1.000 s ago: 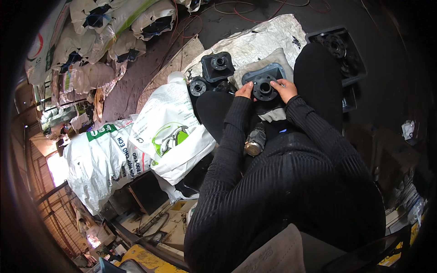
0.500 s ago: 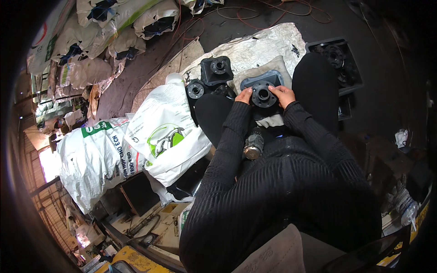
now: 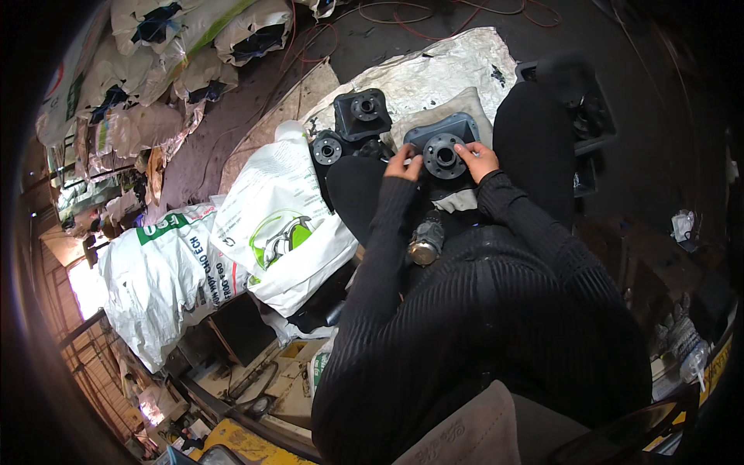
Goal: The person sits on the floor and uses a cordless drill to fasten screws into several black plastic components. They handle the parts one at a time, positioning them on their lap and securing them with the drill.
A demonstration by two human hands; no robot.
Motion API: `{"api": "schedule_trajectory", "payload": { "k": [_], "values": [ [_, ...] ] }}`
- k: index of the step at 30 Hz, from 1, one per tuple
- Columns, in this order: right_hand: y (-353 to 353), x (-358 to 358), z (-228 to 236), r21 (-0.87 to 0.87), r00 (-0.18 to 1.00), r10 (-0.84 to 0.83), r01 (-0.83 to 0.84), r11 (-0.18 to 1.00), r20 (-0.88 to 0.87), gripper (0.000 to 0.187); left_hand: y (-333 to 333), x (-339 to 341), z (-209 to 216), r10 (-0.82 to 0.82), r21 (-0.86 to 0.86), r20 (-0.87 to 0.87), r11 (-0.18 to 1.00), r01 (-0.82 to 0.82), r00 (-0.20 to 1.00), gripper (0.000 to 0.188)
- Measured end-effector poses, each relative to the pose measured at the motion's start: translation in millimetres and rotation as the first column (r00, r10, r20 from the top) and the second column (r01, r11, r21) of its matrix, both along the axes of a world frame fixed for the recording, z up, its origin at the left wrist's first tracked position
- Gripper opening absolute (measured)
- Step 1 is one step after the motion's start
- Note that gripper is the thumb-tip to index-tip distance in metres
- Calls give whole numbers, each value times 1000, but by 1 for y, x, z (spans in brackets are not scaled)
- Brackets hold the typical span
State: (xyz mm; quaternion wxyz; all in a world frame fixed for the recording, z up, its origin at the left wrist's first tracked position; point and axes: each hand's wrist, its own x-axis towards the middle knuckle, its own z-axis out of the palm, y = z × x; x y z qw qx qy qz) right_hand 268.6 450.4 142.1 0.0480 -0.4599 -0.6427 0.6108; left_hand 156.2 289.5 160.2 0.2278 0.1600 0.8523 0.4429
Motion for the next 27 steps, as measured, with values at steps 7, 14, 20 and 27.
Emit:
{"api": "schedule_trajectory", "payload": {
  "k": [7,14,20,27],
  "values": [
    [0,0,-2,-9,1000,-18,18,1000,4,40,-98,60,139,-710,-401,9,643,653,704,66],
    [-2,-3,4,-31,999,-54,54,998,-3,40,-63,76,132,-496,-501,214,684,530,842,74],
    [-2,-3,6,-22,998,-64,64,998,8,40,-65,32,157,-483,-372,-227,845,383,846,48],
    [-2,-3,10,-58,996,-91,90,994,-8,35,-41,-8,146,-406,-326,-104,876,354,908,47]
  ]
}}
